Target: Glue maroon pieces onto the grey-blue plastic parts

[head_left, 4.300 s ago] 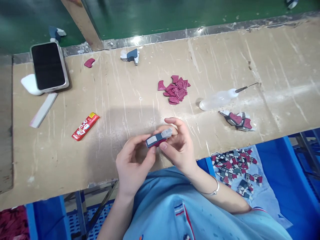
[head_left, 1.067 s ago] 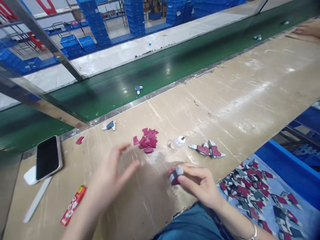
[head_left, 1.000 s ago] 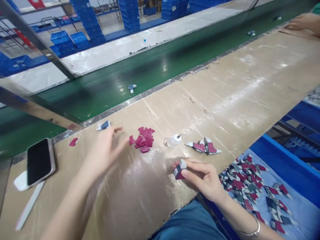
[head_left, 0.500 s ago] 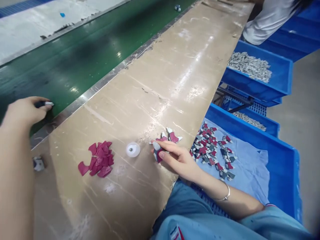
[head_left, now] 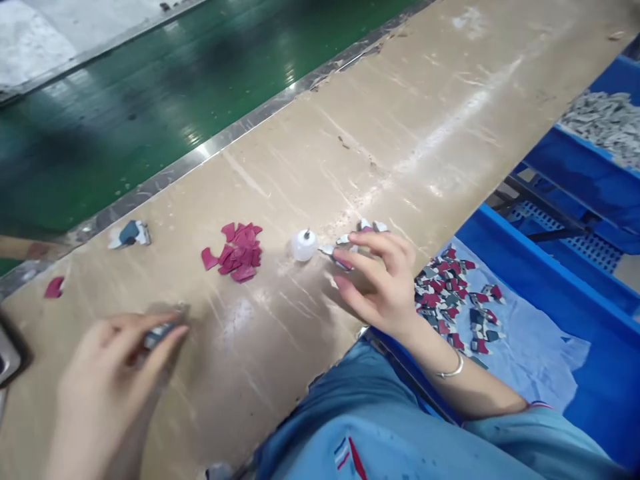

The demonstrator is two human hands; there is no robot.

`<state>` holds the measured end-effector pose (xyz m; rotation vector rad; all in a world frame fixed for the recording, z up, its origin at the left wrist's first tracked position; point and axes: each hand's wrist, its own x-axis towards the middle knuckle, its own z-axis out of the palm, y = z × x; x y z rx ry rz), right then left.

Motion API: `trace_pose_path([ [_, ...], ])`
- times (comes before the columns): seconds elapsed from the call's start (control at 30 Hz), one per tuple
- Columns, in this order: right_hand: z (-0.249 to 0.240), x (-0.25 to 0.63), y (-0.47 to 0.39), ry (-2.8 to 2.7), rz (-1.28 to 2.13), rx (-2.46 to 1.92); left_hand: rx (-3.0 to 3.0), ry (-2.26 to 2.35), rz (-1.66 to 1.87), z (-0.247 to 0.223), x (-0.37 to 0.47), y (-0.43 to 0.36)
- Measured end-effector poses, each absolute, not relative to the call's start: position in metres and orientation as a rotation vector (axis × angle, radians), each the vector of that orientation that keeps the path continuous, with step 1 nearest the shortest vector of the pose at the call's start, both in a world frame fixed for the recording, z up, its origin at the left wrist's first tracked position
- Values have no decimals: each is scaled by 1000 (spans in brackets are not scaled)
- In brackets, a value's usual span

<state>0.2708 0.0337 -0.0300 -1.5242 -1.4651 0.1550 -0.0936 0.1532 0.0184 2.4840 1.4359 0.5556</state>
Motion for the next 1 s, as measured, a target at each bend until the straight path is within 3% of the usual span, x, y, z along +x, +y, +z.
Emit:
trace_pose_path([
  [0.07, -27, 252, 34, -1282, 502, -1363, 2598, 1303, 591, 7, -87, 105],
  [0.17, -22, 225, 41, -859, 1305, -1047, 2639, 1283, 607, -6, -81, 50],
  [0.27, -21, 212, 57, -591, 1676, -842, 2467, 1473, 676, -9, -75, 18],
  [0.5, -36, 233, 89, -749, 1577, -1002, 2201, 1753, 539, -19, -63, 25],
  [0.7, -26, 222, 87, -795, 1586, -1057, 2149, 1703, 689, -22, -53, 35],
  [1.0, -19, 171, 44, -1130, 1054, -1241, 1817, 1671, 1001, -25, -33, 15],
])
